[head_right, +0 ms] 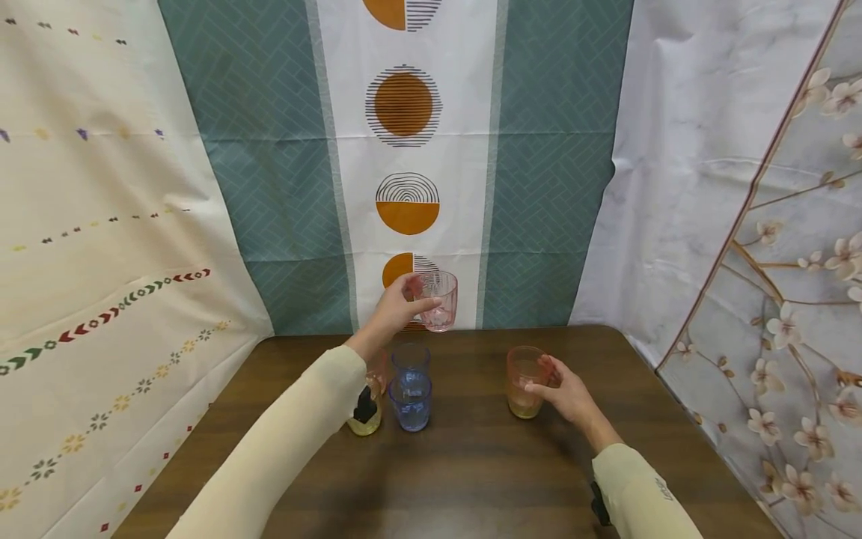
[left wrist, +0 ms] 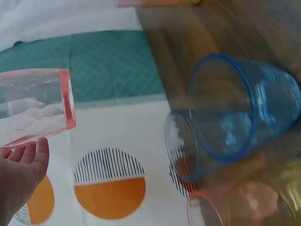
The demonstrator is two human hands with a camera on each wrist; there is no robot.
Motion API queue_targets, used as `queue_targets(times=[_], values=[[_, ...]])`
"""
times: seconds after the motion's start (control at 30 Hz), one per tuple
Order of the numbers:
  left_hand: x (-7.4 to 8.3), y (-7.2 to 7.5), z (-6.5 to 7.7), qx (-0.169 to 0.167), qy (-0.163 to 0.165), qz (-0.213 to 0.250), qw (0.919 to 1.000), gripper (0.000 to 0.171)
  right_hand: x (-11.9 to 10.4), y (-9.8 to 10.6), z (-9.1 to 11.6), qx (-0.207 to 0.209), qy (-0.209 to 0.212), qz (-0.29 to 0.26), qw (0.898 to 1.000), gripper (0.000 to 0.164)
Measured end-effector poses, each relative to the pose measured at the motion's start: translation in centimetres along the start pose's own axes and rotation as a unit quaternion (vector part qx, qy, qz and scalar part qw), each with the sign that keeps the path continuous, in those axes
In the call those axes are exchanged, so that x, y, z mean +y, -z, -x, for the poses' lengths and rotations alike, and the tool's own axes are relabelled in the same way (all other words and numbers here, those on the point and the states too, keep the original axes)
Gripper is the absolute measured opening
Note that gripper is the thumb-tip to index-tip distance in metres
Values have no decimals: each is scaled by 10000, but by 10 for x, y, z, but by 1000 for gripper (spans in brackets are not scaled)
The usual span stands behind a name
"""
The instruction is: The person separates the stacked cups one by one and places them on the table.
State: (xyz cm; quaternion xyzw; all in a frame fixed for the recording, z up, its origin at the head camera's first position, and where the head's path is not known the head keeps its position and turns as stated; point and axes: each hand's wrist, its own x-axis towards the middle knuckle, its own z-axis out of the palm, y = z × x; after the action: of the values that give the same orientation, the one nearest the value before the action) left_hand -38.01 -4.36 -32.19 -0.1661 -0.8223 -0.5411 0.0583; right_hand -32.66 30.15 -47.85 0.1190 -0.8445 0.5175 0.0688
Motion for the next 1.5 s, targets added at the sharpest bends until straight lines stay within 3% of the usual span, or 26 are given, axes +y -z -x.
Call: queue_targets(times=[0.6,0.83,1.5], values=[[-44,76,9,529,207,12,9984,85,0,1,1,-39,3,31,10000,81],[-56,101,20,656,301,33,9974,87,0,0,2,-56,-30,20,10000,82],[-95,142,50,874,725,-299,9931,92,-1,0,2,-40,-3,64,10000,81]])
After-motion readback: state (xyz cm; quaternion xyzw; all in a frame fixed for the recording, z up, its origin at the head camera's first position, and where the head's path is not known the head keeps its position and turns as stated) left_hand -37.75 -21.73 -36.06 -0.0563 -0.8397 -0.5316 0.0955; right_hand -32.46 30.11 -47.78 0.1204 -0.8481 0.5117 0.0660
